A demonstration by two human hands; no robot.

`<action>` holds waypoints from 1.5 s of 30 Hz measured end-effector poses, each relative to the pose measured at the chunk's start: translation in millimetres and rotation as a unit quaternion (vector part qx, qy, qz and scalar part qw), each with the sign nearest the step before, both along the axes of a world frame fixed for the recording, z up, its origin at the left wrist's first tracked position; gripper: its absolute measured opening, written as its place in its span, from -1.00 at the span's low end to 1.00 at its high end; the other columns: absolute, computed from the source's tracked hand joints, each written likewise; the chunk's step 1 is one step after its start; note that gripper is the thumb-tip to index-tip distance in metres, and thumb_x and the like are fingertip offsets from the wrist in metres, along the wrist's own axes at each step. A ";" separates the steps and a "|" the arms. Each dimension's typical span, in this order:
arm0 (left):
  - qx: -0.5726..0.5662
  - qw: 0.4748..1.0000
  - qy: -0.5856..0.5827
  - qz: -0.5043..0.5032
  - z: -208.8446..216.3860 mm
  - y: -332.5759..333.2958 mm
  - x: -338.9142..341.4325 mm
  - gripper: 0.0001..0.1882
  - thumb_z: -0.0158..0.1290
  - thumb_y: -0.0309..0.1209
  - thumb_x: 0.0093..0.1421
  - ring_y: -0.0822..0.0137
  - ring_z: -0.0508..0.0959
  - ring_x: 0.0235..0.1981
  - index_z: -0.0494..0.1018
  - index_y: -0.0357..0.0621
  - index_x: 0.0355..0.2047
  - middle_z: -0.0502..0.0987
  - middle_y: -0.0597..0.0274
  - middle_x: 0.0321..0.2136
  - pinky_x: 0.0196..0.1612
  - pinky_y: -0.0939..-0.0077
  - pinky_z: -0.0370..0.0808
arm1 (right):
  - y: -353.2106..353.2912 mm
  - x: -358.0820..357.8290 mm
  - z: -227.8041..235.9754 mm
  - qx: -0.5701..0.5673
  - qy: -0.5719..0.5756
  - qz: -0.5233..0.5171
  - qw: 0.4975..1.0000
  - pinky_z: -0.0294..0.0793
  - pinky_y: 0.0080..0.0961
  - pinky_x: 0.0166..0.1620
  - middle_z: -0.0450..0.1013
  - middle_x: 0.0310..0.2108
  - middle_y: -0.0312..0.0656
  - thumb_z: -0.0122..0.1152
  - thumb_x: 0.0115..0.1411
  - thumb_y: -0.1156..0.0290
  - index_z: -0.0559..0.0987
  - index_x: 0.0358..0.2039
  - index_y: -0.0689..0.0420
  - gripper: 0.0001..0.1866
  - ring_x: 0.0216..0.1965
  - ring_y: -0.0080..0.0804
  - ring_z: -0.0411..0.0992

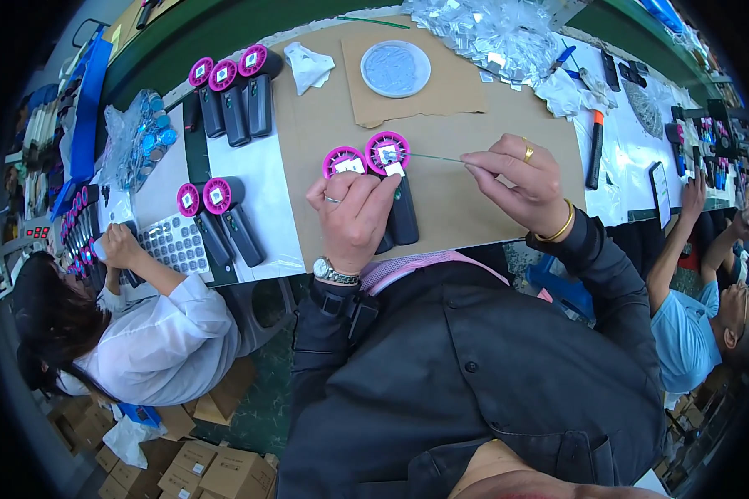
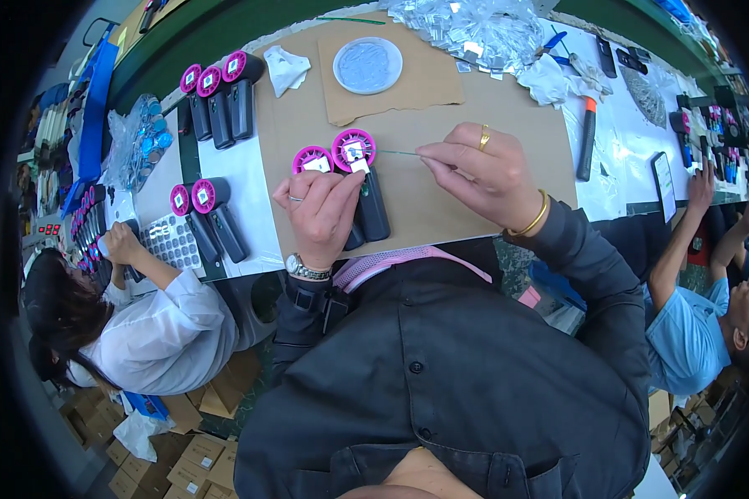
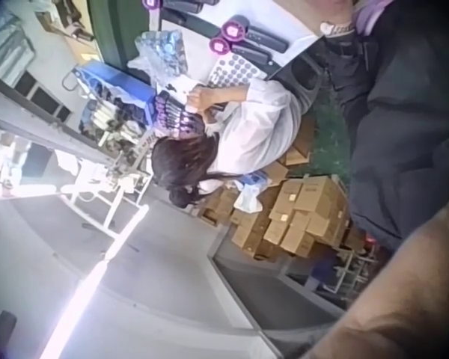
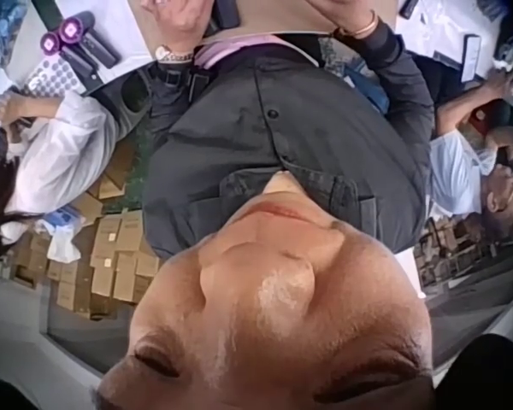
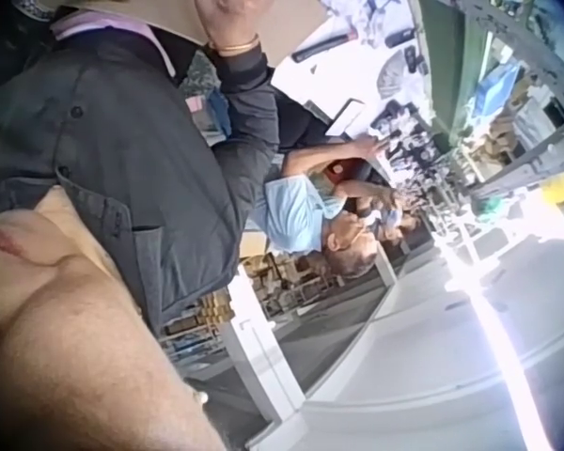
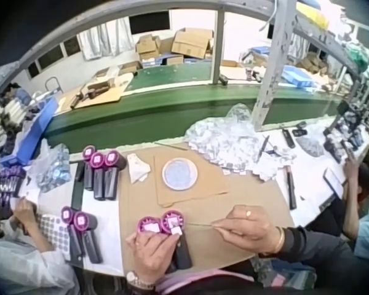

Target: The person applies glue to the center of handheld fans using a thin stick and places small square mirrors onto the glue by hand. They then wipe the mirrors with a cloth and repeat the process on subsequent fans.

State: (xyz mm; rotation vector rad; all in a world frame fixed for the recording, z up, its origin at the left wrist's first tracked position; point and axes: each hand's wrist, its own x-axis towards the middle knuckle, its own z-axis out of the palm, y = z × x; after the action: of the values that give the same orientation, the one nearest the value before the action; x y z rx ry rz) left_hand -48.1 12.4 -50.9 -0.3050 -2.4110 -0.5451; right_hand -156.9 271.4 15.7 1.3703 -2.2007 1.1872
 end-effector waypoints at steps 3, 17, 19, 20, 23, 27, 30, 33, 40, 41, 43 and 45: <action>0.002 1.000 0.003 0.001 -1.3 -0.3 0.5 -0.65 0.43 -0.47 0.08 0.37 0.56 -0.11 0.73 0.10 -0.09 0.58 0.50 -0.31 0.16 0.18 0.21 | -0.3 2.0 -1.1 -0.006 -0.026 -0.017 0.999 0.32 -0.47 -0.47 0.54 -0.46 -0.23 0.48 0.12 0.72 0.78 -0.16 0.24 -0.74 -0.51 -0.45 0.45; 0.015 1.000 0.010 0.012 -0.9 -0.4 -0.5 -0.71 0.45 -0.45 0.08 0.36 0.56 -0.10 0.70 0.10 -0.18 0.63 0.50 -0.28 0.11 0.18 0.20 | 9.7 8.5 -0.3 -0.006 -0.108 -0.027 0.994 0.30 -0.51 -0.46 0.53 -0.47 -0.25 0.48 0.16 0.71 0.79 -0.13 0.23 -0.74 -0.51 -0.51 0.41; 0.016 1.000 0.012 0.015 -0.3 -0.4 -1.0 -0.72 0.45 -0.45 0.08 0.36 0.56 -0.10 0.70 0.10 -0.19 0.64 0.50 -0.27 0.10 0.19 0.20 | 10.8 7.0 -1.4 -0.001 -0.087 -0.013 0.996 0.31 -0.50 -0.46 0.53 -0.47 -0.25 0.48 0.15 0.71 0.79 -0.12 0.24 -0.73 -0.51 -0.49 0.42; 0.016 1.000 0.015 0.016 -0.2 -0.5 -1.2 -0.72 0.46 -0.44 0.08 0.36 0.56 -0.10 0.69 0.10 -0.20 0.65 0.50 -0.26 0.09 0.18 0.19 | 11.2 5.6 -2.7 0.002 -0.061 0.004 0.998 0.33 -0.48 -0.47 0.52 -0.47 -0.24 0.49 0.11 0.72 0.79 -0.12 0.25 -0.71 -0.51 -0.46 0.43; 0.015 1.000 0.019 0.019 -0.5 -0.8 -1.7 -0.72 0.48 -0.43 0.07 0.36 0.56 -0.10 0.69 0.10 -0.21 0.65 0.50 -0.26 0.07 0.18 0.19 | 11.1 3.5 -4.4 0.008 -0.009 0.036 0.999 0.36 -0.44 -0.47 0.51 -0.47 -0.23 0.50 0.05 0.73 0.78 -0.12 0.27 -0.66 -0.52 -0.41 0.44; 0.018 0.999 0.026 0.028 0.4 -1.0 -2.8 -0.71 0.50 -0.42 0.05 0.36 0.57 -0.11 0.70 0.10 -0.21 0.66 0.50 -0.28 0.07 0.18 0.17 | 10.1 2.1 -0.6 0.055 0.064 0.061 0.995 0.38 -0.41 -0.49 0.47 -0.48 -0.24 0.52 -0.05 0.72 0.76 -0.13 0.28 -0.61 -0.52 -0.38 0.43; 0.014 0.998 0.035 0.040 3.7 -0.1 -4.6 -0.71 0.51 -0.41 0.04 0.38 0.58 -0.13 0.70 0.10 -0.23 0.66 0.51 -0.30 0.06 0.18 0.15 | 10.6 1.2 -2.2 0.088 0.150 0.076 0.982 0.35 -0.43 -0.52 0.41 -0.49 -0.27 0.54 -0.08 0.71 0.75 -0.15 0.27 -0.61 -0.52 -0.41 0.41; 0.013 0.998 0.039 0.046 3.4 -0.6 -5.6 -0.71 0.51 -0.41 0.04 0.38 0.59 -0.15 0.71 0.10 -0.23 0.67 0.51 -0.31 0.06 0.19 0.15 | 11.3 -0.5 1.2 0.103 0.170 0.092 0.976 0.32 -0.45 -0.54 0.39 -0.49 -0.29 0.55 -0.08 0.71 0.75 -0.16 0.26 -0.61 -0.53 -0.43 0.40; 0.011 0.998 0.040 0.048 0.7 -1.6 -5.1 -0.73 0.52 -0.39 0.05 0.37 0.59 -0.15 0.73 0.10 -0.22 0.67 0.49 -0.32 0.08 0.19 0.14 | 17.7 -2.2 4.8 0.111 0.190 0.112 0.969 0.29 -0.45 -0.56 0.38 -0.49 -0.29 0.55 -0.07 0.71 0.75 -0.15 0.26 -0.61 -0.54 -0.45 0.38; 0.010 0.998 0.036 0.046 -0.1 -2.4 -4.3 -0.74 0.51 -0.38 0.06 0.34 0.59 -0.13 0.74 0.10 -0.22 0.67 0.47 -0.31 0.10 0.18 0.15 | 18.8 -0.7 5.2 0.111 0.192 0.111 0.969 0.30 -0.44 -0.56 0.39 -0.49 -0.29 0.55 -0.07 0.71 0.74 -0.15 0.27 -0.61 -0.54 -0.44 0.38; 0.010 0.998 0.033 0.044 -1.1 -3.3 -3.8 -0.75 0.51 -0.37 0.08 0.32 0.58 -0.12 0.75 0.10 -0.22 0.67 0.45 -0.31 0.12 0.17 0.16 | 19.2 2.3 5.4 0.110 0.194 0.111 0.968 0.30 -0.43 -0.56 0.40 -0.49 -0.30 0.55 -0.07 0.71 0.74 -0.15 0.27 -0.61 -0.55 -0.44 0.38; 0.009 0.998 0.034 0.044 -1.4 -4.2 -3.7 -0.74 0.52 -0.37 0.07 0.32 0.58 -0.12 0.75 0.10 -0.22 0.67 0.46 -0.32 0.13 0.18 0.16 | 17.6 6.2 5.8 0.075 0.121 0.078 0.987 0.32 -0.45 -0.51 0.42 -0.49 -0.28 0.54 -0.01 0.70 0.76 -0.15 0.27 -0.65 -0.54 -0.44 0.39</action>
State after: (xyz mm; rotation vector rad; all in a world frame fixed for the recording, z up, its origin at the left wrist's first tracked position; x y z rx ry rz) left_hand -51.8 8.2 -52.4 -0.2058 -2.3406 -0.5101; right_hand -150.7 289.0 21.5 1.6774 -2.0759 0.8630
